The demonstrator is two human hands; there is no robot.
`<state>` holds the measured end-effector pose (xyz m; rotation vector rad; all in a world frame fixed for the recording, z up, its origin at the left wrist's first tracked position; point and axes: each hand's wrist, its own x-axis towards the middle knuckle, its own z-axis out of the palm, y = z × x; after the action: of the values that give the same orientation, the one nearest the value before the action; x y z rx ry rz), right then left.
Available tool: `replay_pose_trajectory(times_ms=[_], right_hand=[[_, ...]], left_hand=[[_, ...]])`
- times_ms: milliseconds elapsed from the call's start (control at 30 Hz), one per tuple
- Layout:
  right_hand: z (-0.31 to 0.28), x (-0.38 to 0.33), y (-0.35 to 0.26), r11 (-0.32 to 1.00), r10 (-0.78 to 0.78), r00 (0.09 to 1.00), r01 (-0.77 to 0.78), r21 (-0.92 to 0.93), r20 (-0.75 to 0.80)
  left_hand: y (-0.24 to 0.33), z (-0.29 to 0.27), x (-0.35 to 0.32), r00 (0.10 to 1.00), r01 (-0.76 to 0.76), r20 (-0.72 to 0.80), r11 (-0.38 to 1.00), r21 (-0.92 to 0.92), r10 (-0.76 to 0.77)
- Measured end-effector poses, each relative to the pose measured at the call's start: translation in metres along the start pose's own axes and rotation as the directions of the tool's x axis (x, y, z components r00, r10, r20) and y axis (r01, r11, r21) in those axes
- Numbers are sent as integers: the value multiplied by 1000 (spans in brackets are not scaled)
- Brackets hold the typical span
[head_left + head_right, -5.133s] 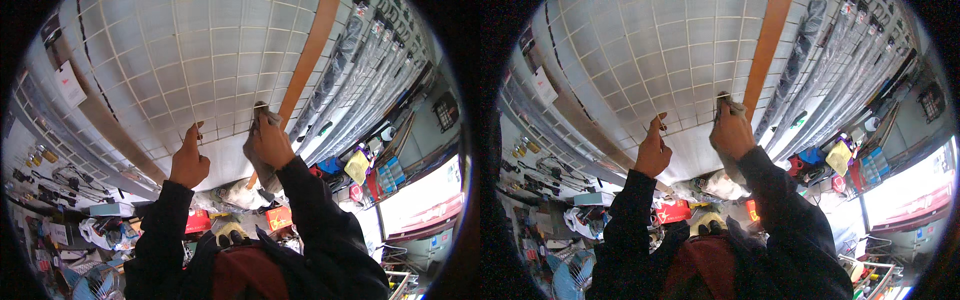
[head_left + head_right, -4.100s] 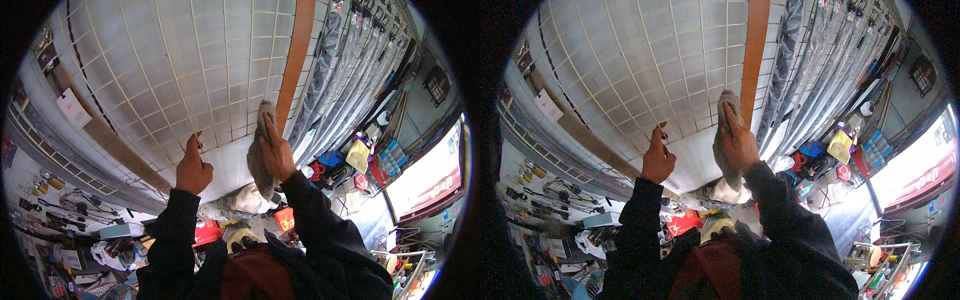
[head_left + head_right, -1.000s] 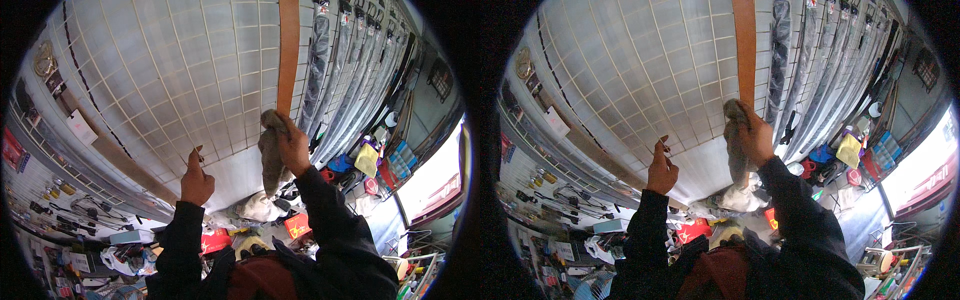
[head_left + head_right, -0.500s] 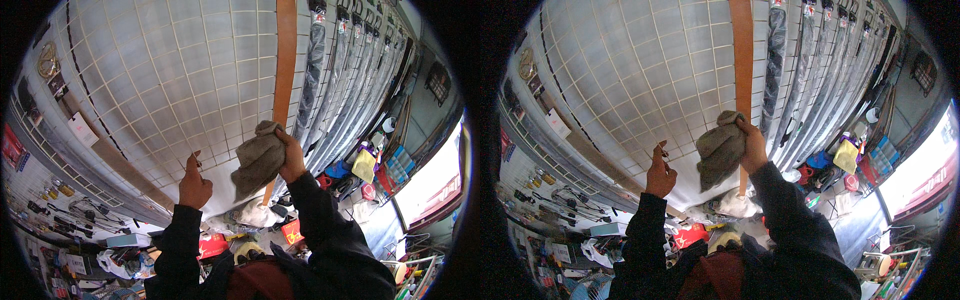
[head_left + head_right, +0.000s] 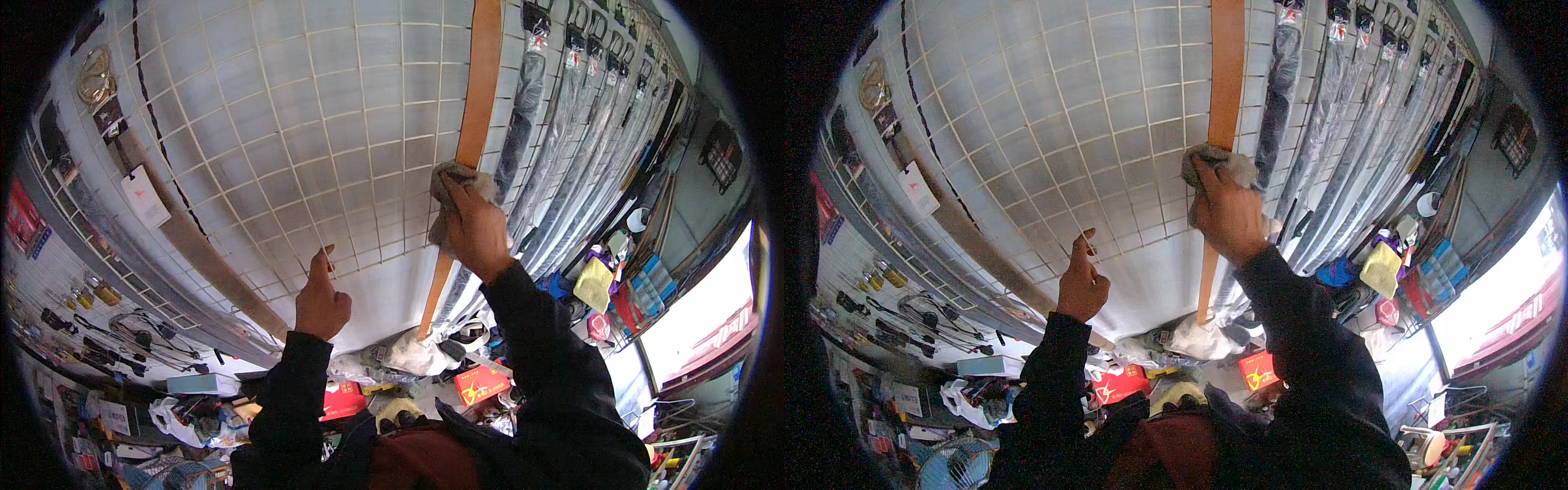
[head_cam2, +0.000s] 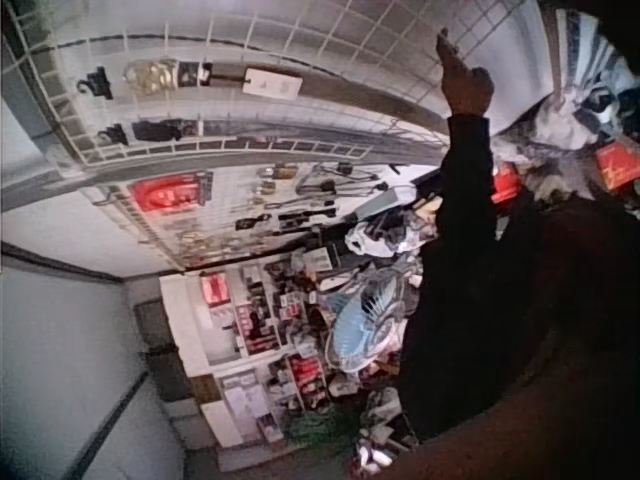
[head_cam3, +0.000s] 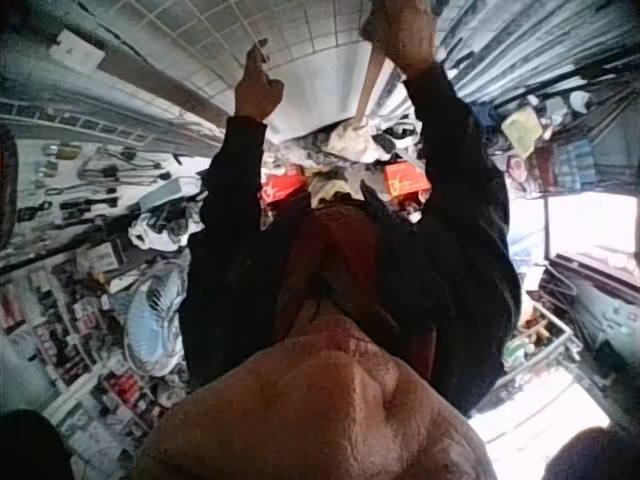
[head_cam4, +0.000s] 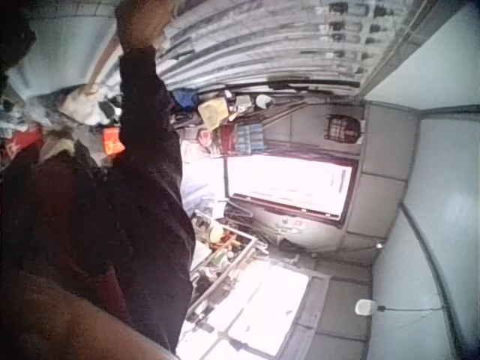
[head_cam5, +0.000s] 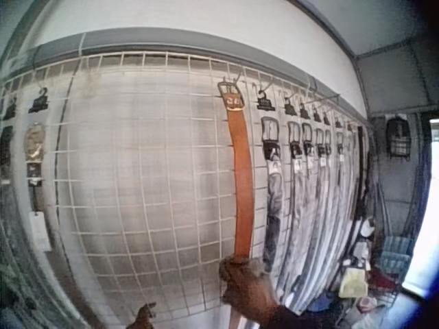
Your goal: The person wipes a white wire display grid with a cloth, moving methodically across the surface. They briefly adjust a hanging item before resuming wiping. The person continues to clean different sections of the grid throughout the clip.
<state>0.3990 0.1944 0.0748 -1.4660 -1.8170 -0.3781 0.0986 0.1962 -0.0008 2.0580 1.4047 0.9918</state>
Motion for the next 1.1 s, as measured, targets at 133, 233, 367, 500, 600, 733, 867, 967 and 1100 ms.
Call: replay_pose_trajectory(times_ms=[133,233,367,500,600,733,867,967,1100], right_hand=[[12,-8,0,994,99,994,-100,33,46],[19,3,0,988,115,990,-122,96,82],[21,22,-7,854,186,981,-189,484,55],[14,27,-6,46,468,762,-527,849,448],[18,25,-2,-382,328,776,-412,827,538],[31,20,-1,278,382,887,-376,884,258],[12,23,8,996,-63,996,58,67,62],[-13,32,15,969,-86,963,140,-203,257],[-14,36,9,999,-37,972,40,-7,231]], left_hand=[[0,0,-2,1000,9,4,1000,-2,-9],[-1,-1,-3,1000,15,10,1000,-12,-14],[1,-3,0,998,47,30,999,2,-48],[4,-3,2,997,73,32,997,16,-74],[2,-3,3,999,41,23,999,11,-42],[-4,-2,3,999,31,11,999,14,-31],[-6,-2,5,999,43,16,999,17,-43],[-4,-3,6,1000,17,1,999,33,-17],[-2,-2,6,1000,-21,-21,999,24,22]])
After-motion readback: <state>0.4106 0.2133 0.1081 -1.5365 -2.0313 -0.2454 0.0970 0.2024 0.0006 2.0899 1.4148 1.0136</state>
